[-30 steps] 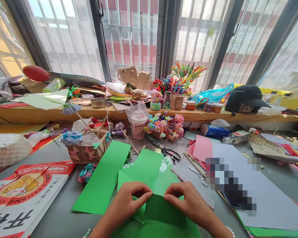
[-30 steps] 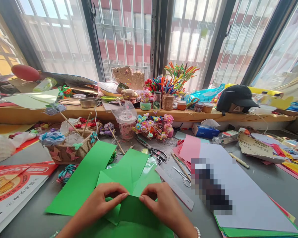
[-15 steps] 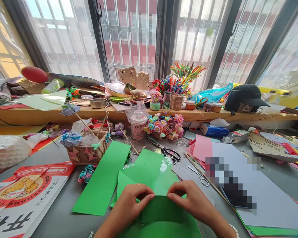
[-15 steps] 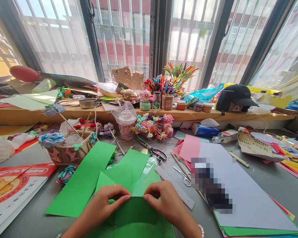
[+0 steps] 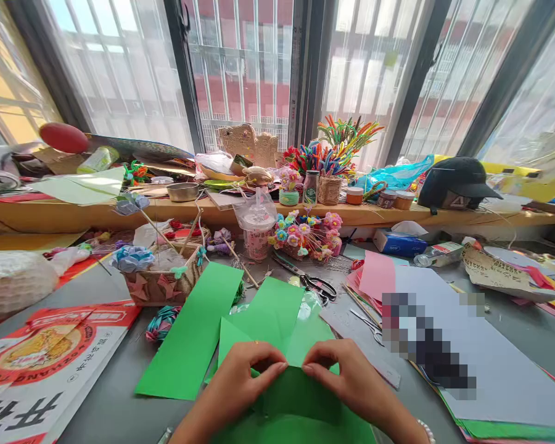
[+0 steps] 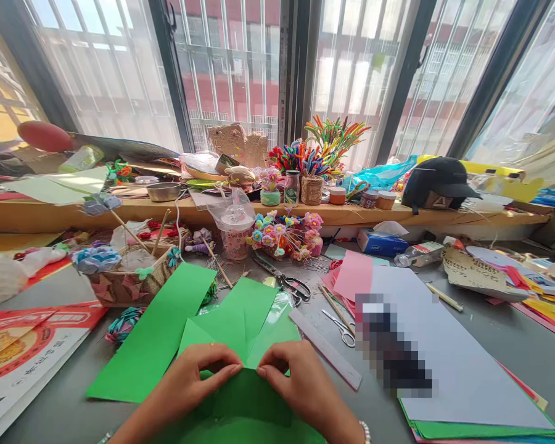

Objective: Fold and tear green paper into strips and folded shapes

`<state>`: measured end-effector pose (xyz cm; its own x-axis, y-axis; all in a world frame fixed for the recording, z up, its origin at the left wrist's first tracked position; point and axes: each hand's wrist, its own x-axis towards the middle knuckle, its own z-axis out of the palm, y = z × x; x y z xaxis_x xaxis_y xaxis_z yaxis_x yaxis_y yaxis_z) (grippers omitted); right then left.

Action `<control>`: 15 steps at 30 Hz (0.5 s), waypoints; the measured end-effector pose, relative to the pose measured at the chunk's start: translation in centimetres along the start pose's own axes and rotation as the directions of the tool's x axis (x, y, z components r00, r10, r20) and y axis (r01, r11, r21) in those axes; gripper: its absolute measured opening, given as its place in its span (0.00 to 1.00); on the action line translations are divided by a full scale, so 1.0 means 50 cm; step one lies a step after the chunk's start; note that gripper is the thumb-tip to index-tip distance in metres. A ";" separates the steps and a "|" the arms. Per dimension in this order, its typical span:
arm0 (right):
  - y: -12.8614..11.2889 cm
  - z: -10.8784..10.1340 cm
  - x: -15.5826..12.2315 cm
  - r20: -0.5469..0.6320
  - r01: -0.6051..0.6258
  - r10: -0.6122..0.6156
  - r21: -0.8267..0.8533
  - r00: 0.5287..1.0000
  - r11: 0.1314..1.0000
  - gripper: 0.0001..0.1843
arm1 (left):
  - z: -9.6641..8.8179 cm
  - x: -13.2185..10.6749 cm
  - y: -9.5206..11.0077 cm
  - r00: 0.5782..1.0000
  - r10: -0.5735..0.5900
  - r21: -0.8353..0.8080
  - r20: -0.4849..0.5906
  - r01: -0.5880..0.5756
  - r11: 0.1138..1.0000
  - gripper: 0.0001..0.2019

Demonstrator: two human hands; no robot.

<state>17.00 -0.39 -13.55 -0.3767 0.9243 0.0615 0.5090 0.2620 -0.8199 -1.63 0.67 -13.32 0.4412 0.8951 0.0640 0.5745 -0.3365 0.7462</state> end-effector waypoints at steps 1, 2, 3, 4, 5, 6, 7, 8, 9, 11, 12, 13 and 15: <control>0.002 -0.004 0.000 -0.005 -0.010 0.011 0.006 1.000 1.000 0.09 | -0.006 0.000 -0.002 1.000 -0.006 -0.016 -0.006 0.006 1.000 0.12; 0.004 -0.010 -0.001 -0.013 -0.021 0.022 0.013 1.000 1.000 0.09 | -0.013 0.000 -0.005 1.000 -0.013 -0.037 -0.017 0.013 0.999 0.12; 0.007 -0.017 0.000 -0.023 -0.034 0.034 0.022 0.999 0.999 0.09 | -0.020 0.000 -0.008 0.999 -0.023 -0.063 -0.034 0.021 0.998 0.12; 0.011 -0.024 0.001 -0.030 -0.046 0.047 0.031 0.998 0.998 0.09 | -0.027 0.000 -0.011 0.998 -0.040 -0.097 -0.058 0.034 0.995 0.12; 0.014 -0.030 0.002 -0.036 -0.059 0.060 0.041 0.998 0.997 0.09 | -0.033 -0.001 -0.015 0.994 -0.067 -0.142 -0.089 0.054 0.988 0.11; 0.018 -0.034 0.003 -0.044 -0.074 0.076 0.054 0.996 0.996 0.10 | -0.037 -0.001 -0.017 0.987 -0.104 -0.197 -0.124 0.079 0.977 0.11; 0.021 -0.037 0.005 -0.054 -0.090 0.093 0.070 0.994 0.993 0.10 | -0.038 -0.001 -0.019 0.977 -0.145 -0.256 -0.155 0.102 0.961 0.10; 0.023 -0.038 0.006 -0.066 -0.104 0.110 0.094 0.992 0.990 0.11 | -0.038 0.000 -0.020 0.967 -0.184 -0.313 -0.175 0.122 0.942 0.11; 0.025 -0.038 0.007 -0.082 -0.114 0.125 0.126 0.989 0.985 0.11 | -0.035 0.000 -0.020 0.962 -0.211 -0.359 -0.175 0.137 0.923 0.12; 0.026 -0.035 0.008 -0.124 -0.126 0.156 0.223 0.980 0.967 0.12 | -0.025 0.002 -0.015 0.969 -0.217 -0.406 -0.119 0.152 0.901 0.13; 0.025 -0.033 0.008 -0.143 -0.125 0.171 0.284 0.975 0.951 0.13 | -0.019 0.003 -0.012 0.977 -0.202 -0.418 -0.071 0.155 0.895 0.14; 0.023 -0.030 0.008 -0.158 -0.124 0.188 0.346 0.969 0.930 0.13 | -0.012 0.003 -0.007 0.983 -0.185 -0.428 -0.019 0.159 0.889 0.15; 0.020 -0.024 0.008 -0.171 -0.123 0.220 0.450 0.960 0.885 0.12 | 0.000 0.005 0.001 0.984 -0.162 -0.458 0.068 0.175 0.872 0.14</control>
<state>18.31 0.57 -13.67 -0.1176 0.9928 -0.0242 0.1483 -0.0065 -0.9889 -1.48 0.87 -13.24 0.3882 0.9158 -0.1029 0.2625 -0.0029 0.9649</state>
